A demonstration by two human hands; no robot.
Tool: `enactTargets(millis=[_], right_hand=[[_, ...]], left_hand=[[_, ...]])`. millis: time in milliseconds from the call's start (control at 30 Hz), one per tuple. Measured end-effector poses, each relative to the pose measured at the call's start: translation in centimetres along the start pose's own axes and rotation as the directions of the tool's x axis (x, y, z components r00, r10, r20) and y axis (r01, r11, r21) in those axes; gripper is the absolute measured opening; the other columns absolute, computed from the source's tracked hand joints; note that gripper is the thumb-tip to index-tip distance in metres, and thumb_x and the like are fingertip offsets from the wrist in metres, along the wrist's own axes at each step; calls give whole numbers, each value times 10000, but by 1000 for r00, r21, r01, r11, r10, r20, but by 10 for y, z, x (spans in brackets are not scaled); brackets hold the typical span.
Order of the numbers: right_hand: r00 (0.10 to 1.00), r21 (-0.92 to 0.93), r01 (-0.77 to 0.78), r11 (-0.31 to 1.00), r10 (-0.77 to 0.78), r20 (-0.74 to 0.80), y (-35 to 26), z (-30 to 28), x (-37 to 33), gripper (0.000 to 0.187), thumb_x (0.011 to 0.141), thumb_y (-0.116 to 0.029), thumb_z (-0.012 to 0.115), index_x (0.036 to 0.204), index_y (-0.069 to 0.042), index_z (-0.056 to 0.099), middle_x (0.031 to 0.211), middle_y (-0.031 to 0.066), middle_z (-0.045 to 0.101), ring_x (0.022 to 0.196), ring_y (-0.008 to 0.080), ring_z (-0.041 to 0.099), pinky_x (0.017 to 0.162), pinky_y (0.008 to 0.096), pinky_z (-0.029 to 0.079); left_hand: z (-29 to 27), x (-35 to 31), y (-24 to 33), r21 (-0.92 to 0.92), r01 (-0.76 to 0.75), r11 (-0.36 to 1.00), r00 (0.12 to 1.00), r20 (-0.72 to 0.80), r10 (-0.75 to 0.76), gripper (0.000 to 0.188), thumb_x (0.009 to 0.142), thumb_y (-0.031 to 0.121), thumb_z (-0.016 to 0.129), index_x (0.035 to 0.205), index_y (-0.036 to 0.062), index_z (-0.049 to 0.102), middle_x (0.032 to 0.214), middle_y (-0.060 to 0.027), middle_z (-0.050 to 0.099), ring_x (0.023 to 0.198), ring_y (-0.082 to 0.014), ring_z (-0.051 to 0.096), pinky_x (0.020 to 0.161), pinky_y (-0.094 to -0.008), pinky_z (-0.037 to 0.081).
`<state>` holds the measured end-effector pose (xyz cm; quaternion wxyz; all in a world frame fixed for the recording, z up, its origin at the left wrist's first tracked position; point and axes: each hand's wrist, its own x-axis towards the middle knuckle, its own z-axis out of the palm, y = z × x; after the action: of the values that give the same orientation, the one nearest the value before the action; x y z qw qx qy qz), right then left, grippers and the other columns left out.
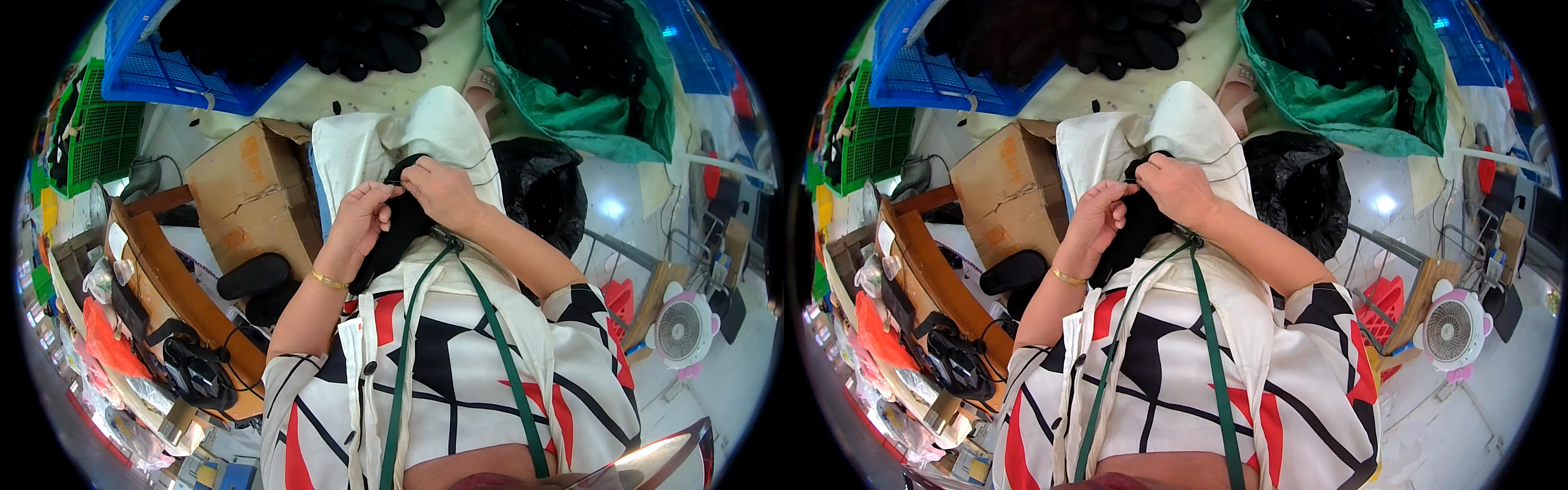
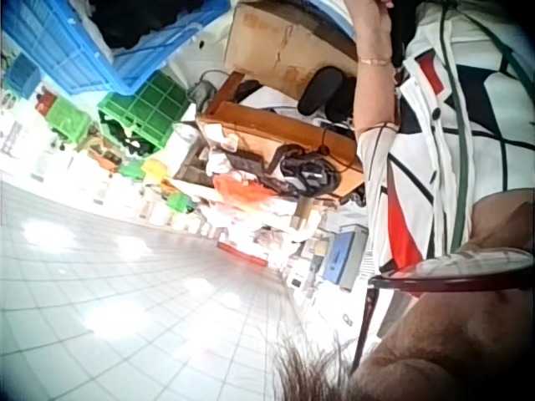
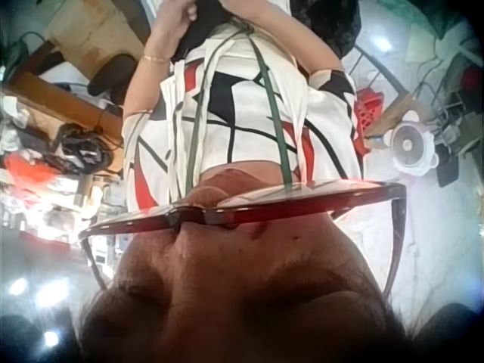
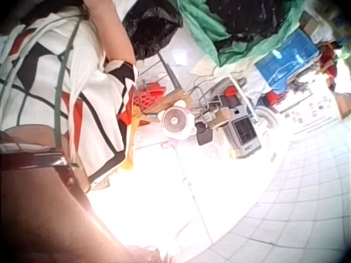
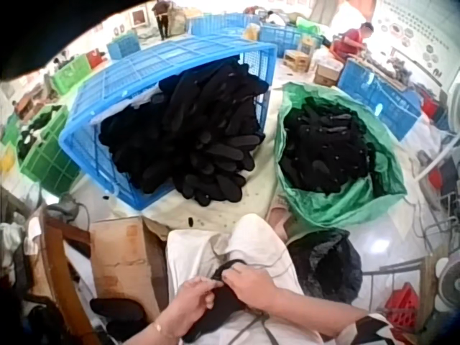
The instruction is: The person sits on the floor in a workshop and sews black slipper soles using a needle and thread. They pull the thread through the sole repeatedly to attach or reinforce the material, handling the items one at a time.
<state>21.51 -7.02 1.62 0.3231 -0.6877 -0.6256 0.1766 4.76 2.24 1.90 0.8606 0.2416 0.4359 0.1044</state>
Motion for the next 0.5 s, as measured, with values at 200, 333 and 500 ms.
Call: enactTargets(millis=[200,333,500], right_hand=[[994,-102,100,990,-95,56,5,-5,2,59,814,-114,601,858,-97,565,811,64,532,766,257,607,570,395,491],[990,-90,125,988,-117,83,10,-8,3,63,802,-116,616,853,-105,581,792,63,541,757,252,611,578,394,491],[999,152,38,988,-33,-36,4,5,3,90,801,-118,670,875,-109,618,814,65,595,743,258,627,594,360,498]], left_hand=[[-2,-1,3,289,-40,956,998,57,24,108,949,179,614,953,72,593,739,-9,602,490,-60,476,408,-204,374],[-1,0,13,559,-155,815,984,19,175,140,966,178,593,934,41,598,713,16,548,521,-49,481,439,-202,410],[-8,10,-3,470,-133,873,990,28,136,110,959,155,610,990,49,621,718,27,556,583,-53,526,498,-204,445]])
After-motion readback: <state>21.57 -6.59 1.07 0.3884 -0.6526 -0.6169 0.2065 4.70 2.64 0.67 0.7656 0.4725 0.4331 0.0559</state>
